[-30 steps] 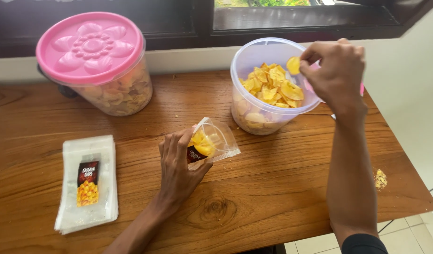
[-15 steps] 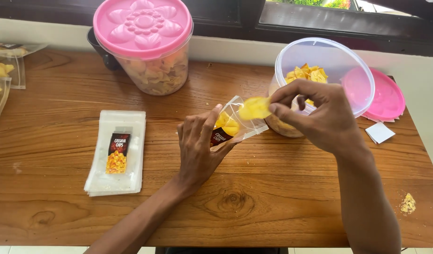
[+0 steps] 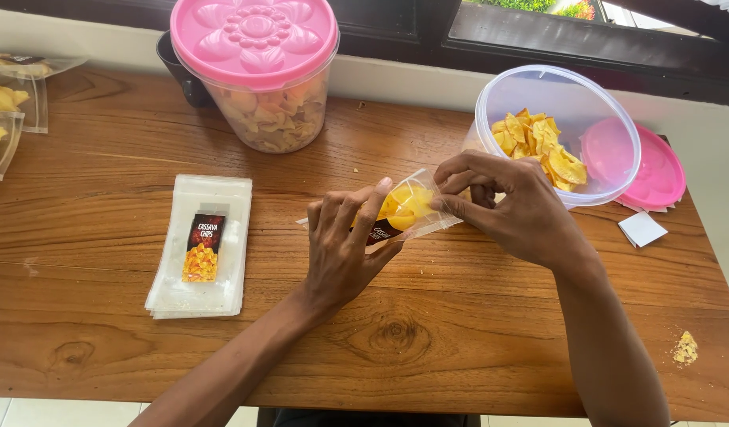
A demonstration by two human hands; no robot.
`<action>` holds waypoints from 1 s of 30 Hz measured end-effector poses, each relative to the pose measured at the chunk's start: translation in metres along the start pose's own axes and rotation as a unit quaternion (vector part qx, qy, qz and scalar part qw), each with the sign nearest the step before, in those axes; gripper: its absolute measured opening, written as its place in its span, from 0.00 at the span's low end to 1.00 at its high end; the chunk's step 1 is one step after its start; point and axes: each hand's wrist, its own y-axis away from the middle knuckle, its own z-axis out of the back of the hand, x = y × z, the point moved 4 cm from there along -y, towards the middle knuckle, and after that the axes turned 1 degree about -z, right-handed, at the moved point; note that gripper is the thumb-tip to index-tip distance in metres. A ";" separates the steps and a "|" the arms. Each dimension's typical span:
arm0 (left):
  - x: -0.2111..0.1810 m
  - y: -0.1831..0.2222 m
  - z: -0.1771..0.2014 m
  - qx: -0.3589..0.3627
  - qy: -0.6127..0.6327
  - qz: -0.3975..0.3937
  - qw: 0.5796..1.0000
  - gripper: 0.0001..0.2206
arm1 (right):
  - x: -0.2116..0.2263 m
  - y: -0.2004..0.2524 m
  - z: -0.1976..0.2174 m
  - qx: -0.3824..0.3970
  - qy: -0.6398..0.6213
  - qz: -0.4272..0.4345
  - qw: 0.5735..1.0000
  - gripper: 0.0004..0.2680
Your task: The person picks up cassava chips from a large plastic container and places them into smaller plastic bags by hand, then seals the bags.
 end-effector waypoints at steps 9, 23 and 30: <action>-0.005 -0.003 0.002 -0.013 0.026 0.006 1.000 0.32 | -0.003 0.001 -0.004 0.086 0.060 0.149 0.983 0.12; -0.008 0.012 -0.013 0.037 0.074 0.025 0.996 0.40 | -0.011 0.007 0.018 0.129 0.062 0.120 0.982 0.16; -0.011 0.011 -0.015 0.059 0.060 0.019 0.996 0.41 | -0.077 0.011 0.097 -0.096 0.346 -0.084 0.930 0.09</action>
